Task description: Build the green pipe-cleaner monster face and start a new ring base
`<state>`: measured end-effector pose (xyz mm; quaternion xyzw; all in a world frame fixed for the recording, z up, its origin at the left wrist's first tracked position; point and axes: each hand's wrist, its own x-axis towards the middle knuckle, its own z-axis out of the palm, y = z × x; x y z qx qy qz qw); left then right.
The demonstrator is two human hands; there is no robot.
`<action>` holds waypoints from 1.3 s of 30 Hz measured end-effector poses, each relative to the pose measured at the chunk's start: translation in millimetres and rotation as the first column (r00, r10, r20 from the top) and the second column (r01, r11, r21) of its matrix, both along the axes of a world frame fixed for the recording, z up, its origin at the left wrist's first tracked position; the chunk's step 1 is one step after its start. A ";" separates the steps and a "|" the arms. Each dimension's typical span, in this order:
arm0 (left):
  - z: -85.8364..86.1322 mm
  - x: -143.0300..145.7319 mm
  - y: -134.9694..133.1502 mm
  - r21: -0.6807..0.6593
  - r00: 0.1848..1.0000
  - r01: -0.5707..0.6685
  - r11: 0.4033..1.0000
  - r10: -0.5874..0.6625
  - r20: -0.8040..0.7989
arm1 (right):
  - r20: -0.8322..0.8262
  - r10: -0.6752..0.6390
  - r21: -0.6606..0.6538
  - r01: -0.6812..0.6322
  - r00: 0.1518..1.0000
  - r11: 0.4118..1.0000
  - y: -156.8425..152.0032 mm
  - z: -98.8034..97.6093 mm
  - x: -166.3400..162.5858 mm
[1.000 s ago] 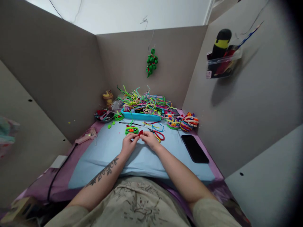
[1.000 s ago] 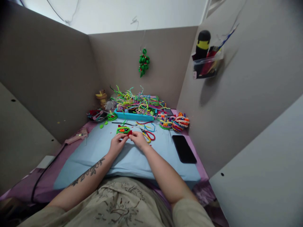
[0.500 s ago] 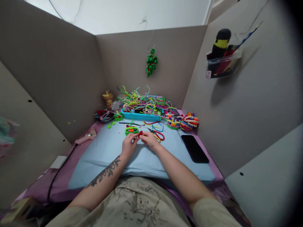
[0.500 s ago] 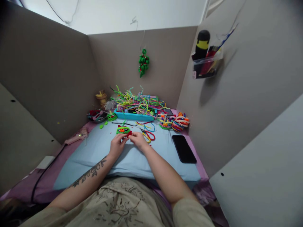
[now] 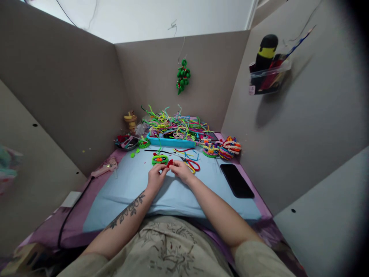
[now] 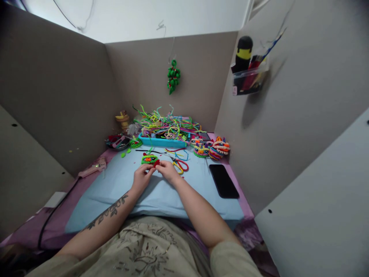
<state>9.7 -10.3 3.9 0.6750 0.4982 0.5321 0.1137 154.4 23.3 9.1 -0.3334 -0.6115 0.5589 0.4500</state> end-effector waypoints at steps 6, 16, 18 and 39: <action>1.0 -0.3 1.0 -0.064 0.997 0.004 0.998 0.001 0.080 | 0.034 -0.035 0.054 0.033 0.999 0.998 0.2 1.4 0.2; -3.0 -4.1 9.8 -0.200 0.979 0.124 0.972 -0.087 0.182 | 0.111 -0.043 0.119 0.030 0.993 0.992 1.4 -0.7 1.7; -3.3 -4.2 9.8 -0.204 0.979 0.132 0.970 -0.095 0.182 | 0.132 -0.042 0.128 0.024 0.990 0.991 1.3 -0.6 1.8; -5.0 -2.1 9.7 -0.231 0.984 0.069 0.970 -0.028 0.174 | 0.196 -0.190 0.242 0.140 0.962 0.960 1.6 -3.4 -0.2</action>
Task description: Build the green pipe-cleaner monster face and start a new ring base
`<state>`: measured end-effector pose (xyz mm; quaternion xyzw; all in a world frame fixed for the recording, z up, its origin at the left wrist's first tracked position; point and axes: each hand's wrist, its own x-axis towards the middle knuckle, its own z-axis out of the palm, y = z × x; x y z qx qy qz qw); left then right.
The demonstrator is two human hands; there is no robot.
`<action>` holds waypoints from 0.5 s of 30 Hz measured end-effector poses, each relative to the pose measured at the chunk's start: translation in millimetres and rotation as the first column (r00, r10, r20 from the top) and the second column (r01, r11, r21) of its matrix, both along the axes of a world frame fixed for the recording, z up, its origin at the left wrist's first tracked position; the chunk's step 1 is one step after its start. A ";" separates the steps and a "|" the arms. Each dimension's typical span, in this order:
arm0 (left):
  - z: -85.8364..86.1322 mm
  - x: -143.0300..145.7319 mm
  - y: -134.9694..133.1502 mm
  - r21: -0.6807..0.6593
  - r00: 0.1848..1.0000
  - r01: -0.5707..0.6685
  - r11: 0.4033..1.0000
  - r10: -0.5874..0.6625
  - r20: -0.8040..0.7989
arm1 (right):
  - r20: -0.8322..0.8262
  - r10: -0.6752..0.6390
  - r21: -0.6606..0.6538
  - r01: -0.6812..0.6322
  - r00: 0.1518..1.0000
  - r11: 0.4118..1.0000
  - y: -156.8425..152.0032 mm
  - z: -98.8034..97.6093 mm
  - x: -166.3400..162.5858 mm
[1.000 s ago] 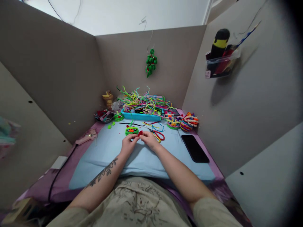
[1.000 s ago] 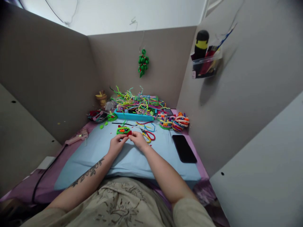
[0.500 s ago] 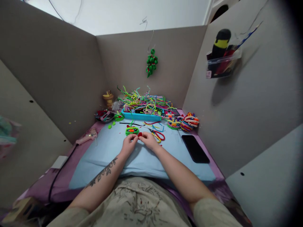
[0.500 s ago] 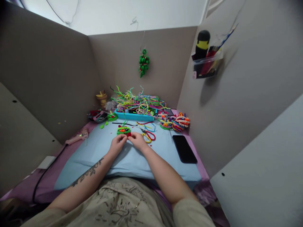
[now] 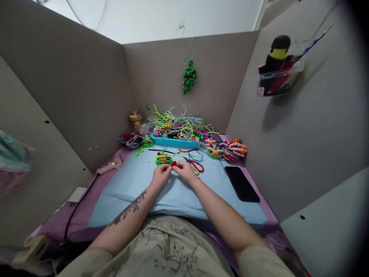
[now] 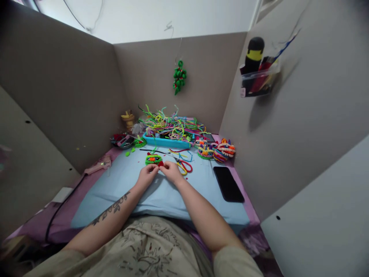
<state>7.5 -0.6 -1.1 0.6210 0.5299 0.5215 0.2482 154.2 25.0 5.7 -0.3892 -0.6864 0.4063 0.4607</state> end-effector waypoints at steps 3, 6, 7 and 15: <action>0.3 -0.5 -0.9 -0.008 1.000 0.002 1.000 -0.002 0.010 | -0.008 0.040 -0.013 -0.041 0.999 0.999 1.0 -2.3 0.4; 1.0 -1.2 -1.0 -0.021 1.000 0.008 1.000 -0.008 0.025 | -0.016 0.064 -0.013 -0.064 0.998 0.998 2.7 -3.4 1.5; 1.2 -1.3 -0.9 -0.026 0.999 0.013 1.000 -0.012 0.029 | -0.022 0.061 -0.012 -0.061 0.998 0.998 3.3 -3.3 2.1; -0.1 -0.8 -0.5 -0.066 0.995 0.093 0.993 -0.091 0.037 | -0.047 -0.038 -0.002 0.038 0.998 0.999 4.5 -0.9 5.8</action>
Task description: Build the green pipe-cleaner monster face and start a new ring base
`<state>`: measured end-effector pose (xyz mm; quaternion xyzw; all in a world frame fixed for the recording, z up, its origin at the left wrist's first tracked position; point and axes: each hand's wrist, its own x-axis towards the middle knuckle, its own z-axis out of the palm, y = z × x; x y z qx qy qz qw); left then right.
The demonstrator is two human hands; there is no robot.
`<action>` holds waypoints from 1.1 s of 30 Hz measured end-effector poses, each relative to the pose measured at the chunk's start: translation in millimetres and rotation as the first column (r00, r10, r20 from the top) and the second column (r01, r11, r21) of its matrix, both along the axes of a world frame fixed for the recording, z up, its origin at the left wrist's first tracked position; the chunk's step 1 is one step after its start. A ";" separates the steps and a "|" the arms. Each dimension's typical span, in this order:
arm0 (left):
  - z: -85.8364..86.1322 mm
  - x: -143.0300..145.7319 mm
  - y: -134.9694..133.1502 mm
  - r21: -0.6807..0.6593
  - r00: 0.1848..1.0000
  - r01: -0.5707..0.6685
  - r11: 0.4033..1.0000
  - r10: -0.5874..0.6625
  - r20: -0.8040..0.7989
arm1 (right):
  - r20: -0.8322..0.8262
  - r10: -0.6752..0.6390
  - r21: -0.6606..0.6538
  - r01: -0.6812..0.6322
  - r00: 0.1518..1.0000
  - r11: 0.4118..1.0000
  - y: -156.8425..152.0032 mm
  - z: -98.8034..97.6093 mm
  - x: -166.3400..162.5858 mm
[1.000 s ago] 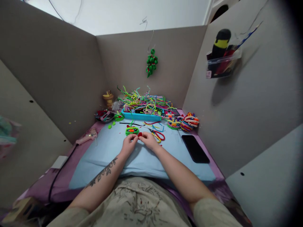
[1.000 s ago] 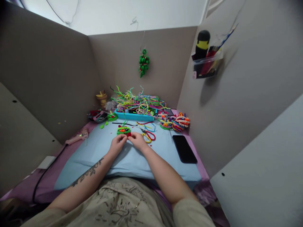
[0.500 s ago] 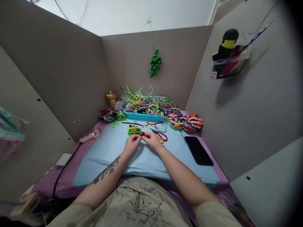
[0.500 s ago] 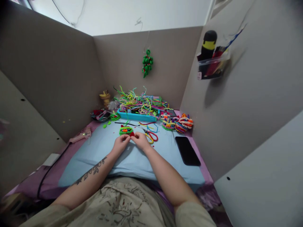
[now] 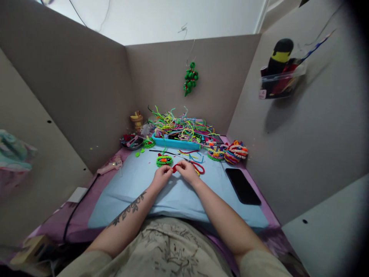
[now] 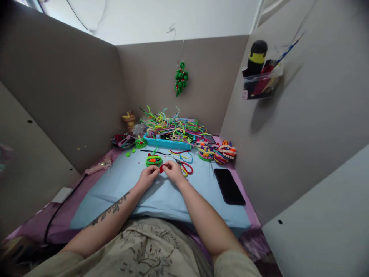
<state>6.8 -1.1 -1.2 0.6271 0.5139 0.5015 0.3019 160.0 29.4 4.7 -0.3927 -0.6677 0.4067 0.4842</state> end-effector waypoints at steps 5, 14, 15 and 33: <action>1.1 2.0 -1.1 -0.008 1.000 0.010 1.000 -0.010 0.003 | 0.001 -0.039 0.004 0.039 0.999 0.999 -0.1 -0.9 0.8; 4.5 3.5 -3.9 -0.040 1.000 0.007 0.999 -0.008 -0.010 | 0.062 -0.054 0.095 0.048 0.997 0.994 -0.5 -1.7 -1.4; 4.5 3.2 -3.9 -0.045 1.000 0.009 0.999 -0.010 -0.007 | 0.077 -0.066 0.120 0.056 0.995 0.991 -1.3 -1.0 -1.2; 0.4 1.2 -0.3 -0.087 0.998 0.042 0.995 -0.038 0.055 | 0.216 -0.156 0.352 0.072 0.964 0.933 -8.3 3.6 -3.3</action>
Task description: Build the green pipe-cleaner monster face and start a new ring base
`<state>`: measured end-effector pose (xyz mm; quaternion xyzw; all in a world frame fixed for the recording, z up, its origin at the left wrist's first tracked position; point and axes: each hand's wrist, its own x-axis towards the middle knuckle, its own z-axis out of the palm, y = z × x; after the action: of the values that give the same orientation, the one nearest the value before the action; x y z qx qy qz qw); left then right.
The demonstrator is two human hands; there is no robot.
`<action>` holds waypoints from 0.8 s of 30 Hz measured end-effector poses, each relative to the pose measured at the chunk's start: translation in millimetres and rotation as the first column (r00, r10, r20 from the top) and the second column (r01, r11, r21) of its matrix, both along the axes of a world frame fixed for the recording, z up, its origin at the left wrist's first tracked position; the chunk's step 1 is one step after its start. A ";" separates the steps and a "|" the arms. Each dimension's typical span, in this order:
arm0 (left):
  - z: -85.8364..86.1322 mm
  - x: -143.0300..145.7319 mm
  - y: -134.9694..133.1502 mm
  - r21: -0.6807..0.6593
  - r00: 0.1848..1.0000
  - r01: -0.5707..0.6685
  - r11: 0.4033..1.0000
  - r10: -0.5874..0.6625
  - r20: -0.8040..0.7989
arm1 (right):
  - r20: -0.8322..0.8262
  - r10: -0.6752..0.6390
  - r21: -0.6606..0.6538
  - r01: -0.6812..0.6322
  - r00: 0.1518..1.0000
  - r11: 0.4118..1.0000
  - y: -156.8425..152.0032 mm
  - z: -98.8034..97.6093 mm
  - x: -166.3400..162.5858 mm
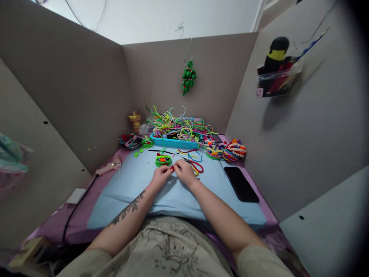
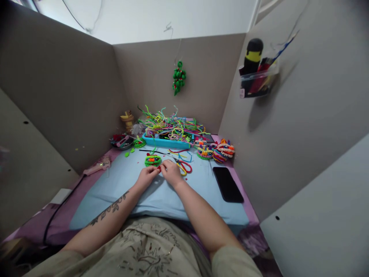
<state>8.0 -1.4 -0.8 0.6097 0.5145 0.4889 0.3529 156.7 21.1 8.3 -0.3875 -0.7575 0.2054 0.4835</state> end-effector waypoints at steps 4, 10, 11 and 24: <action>0.4 0.4 -0.4 0.007 1.000 -0.004 1.000 0.004 0.002 | -0.061 0.014 -0.076 -0.018 0.998 0.997 2.7 0.4 1.4; 0.5 2.1 -1.2 0.049 0.999 -0.010 0.999 0.011 -0.033 | -0.172 0.058 -0.274 -0.104 0.983 0.956 6.3 -0.1 2.0; 0.6 2.3 -1.4 0.063 0.999 -0.010 0.998 0.012 -0.041 | -0.196 0.057 -0.298 -0.115 0.979 0.948 6.9 -0.1 2.2; 5.5 2.6 -9.2 0.312 0.981 -0.080 0.947 0.131 -0.144 | -0.400 0.062 -0.483 -0.268 0.914 0.834 11.0 -7.0 0.6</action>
<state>10.6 -10.6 4.7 0.6662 0.4921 0.5290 0.1848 157.3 32.2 1.3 -0.3916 -0.5984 0.5160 0.4715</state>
